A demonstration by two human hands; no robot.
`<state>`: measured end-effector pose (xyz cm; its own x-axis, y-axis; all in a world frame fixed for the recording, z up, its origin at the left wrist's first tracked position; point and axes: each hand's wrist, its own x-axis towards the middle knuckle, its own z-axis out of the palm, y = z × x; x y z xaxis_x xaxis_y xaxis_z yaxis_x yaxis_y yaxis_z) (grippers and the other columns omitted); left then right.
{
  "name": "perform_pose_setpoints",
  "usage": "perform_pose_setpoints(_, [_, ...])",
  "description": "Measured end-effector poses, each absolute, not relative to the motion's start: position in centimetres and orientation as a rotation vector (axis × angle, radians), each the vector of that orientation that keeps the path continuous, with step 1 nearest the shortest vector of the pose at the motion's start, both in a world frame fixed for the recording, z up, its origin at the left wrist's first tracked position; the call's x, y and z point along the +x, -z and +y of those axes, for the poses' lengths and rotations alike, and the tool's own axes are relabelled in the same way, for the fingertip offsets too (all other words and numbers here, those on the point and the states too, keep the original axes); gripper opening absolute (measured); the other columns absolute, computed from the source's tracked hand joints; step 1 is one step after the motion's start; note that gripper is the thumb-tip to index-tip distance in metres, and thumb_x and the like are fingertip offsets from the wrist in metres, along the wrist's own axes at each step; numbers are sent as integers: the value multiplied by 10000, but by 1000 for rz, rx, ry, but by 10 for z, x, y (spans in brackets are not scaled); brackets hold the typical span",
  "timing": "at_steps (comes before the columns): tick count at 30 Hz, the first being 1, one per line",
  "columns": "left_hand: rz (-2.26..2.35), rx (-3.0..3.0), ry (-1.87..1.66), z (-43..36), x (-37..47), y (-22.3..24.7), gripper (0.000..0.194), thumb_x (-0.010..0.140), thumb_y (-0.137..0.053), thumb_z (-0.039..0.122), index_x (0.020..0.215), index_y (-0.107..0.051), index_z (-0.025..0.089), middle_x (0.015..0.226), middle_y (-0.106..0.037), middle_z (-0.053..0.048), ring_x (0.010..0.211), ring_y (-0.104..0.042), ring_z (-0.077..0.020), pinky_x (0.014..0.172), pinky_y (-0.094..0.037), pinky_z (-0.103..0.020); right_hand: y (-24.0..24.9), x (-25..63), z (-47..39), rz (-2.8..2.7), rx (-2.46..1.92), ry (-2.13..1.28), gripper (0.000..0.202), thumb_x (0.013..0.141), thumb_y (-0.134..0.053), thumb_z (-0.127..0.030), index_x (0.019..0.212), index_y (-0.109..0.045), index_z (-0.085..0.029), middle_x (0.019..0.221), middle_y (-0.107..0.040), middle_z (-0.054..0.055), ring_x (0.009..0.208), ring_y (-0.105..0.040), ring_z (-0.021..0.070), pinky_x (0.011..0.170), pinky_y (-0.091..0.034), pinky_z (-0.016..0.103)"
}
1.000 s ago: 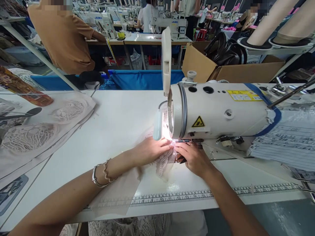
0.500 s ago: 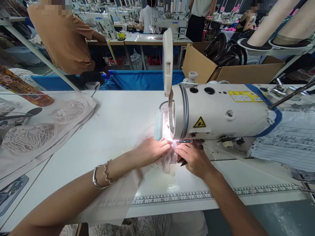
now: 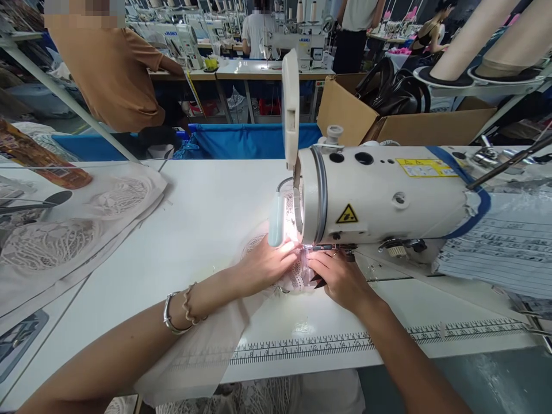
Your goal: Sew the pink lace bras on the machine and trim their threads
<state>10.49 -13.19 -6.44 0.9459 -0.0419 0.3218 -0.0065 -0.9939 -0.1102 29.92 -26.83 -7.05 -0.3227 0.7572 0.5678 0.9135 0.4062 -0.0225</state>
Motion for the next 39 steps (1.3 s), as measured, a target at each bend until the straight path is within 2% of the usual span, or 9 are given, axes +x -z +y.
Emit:
perform_pose_setpoints(6, [84, -3052, 540, -130, 105, 68, 267, 893, -398, -48, 785, -530, 156, 788, -614, -38, 665, -500, -156, 691, -338, -330, 72, 301, -269, -2158, -1426, 413, 411, 816, -433, 80, 989, -670, -208, 1024, -782, 33, 947, -702, 215, 754, -547, 335])
perform_pose_setpoints(9, [-24, -3089, 522, -131, 105, 69, 208, 1006, -420, 134, 864, -572, 141, 824, -633, -63, 660, -511, -168, 746, -375, -352, 71, 300, -269, -2160, -1404, 421, 407, 810, -426, 79, 980, -670, -197, 992, -781, 39, 919, -695, 217, 775, -539, 340])
perform_pose_setpoints(12, [-81, -3081, 498, -134, 104, 69, 268, 1054, -408, 268, 958, -608, 118, 929, -658, -108, 682, -540, -180, 817, -407, -397, 74, 302, -270, -2144, -1455, 413, 487, 781, -395, 98, 1049, -682, -190, 1014, -777, 36, 940, -690, 214, 788, -529, 336])
perform_pose_setpoints(15, [-80, -3044, 496, -137, 105, 71, 289, 1053, -367, 182, 935, -621, 106, 976, -657, -129, 713, -565, -182, 812, -436, -399, 79, 304, -271, -2139, -1506, 418, 533, 772, -375, 104, 1080, -687, -201, 1067, -771, 29, 995, -689, 218, 821, -525, 345])
perform_pose_setpoints(19, [209, -3127, 535, -143, 106, 74, 287, 1005, -362, 32, 987, -633, 127, 980, -674, -105, 844, -602, -188, 791, -479, -343, 78, 303, -272, -2137, -1457, 390, 366, 868, -449, 53, 997, -685, -195, 1044, -771, 50, 984, -682, 223, 820, -524, 345])
perform_pose_setpoints(22, [233, -3180, 554, -146, 106, 75, 274, 1009, -382, 37, 1095, -627, 123, 1023, -688, -113, 940, -616, -206, 816, -502, -345, 73, 300, -271, -2123, -1403, 344, 234, 928, -540, -23, 867, -658, -215, 947, -770, 27, 886, -671, 199, 788, -511, 331])
perform_pose_setpoints(27, [143, -3198, 535, -144, 104, 78, 311, 996, -408, 32, 1250, -573, 98, 1114, -679, -142, 1046, -617, -243, 839, -509, -380, 68, 299, -270, -2098, -1380, 301, 245, 939, -539, -37, 840, -658, -227, 866, -755, 24, 837, -671, 195, 725, -510, 329])
perform_pose_setpoints(32, [88, -3209, 536, -140, 104, 79, 343, 983, -391, 2, 1275, -541, 100, 1194, -648, -163, 1069, -611, -245, 800, -500, -359, 72, 304, -271, -2122, -1386, 329, 413, 833, -390, 89, 917, -652, -219, 964, -770, 29, 920, -702, 195, 787, -537, 325])
perform_pose_setpoints(39, [23, -3259, 449, -135, 105, 70, 278, 968, -368, -30, 1110, -570, 96, 1043, -647, -138, 938, -622, -224, 737, -469, -330, 77, 306, -272, -2137, -1549, 328, 542, 698, -346, 100, 1020, -647, -214, 1121, -762, 34, 1006, -711, 203, 814, -543, 321])
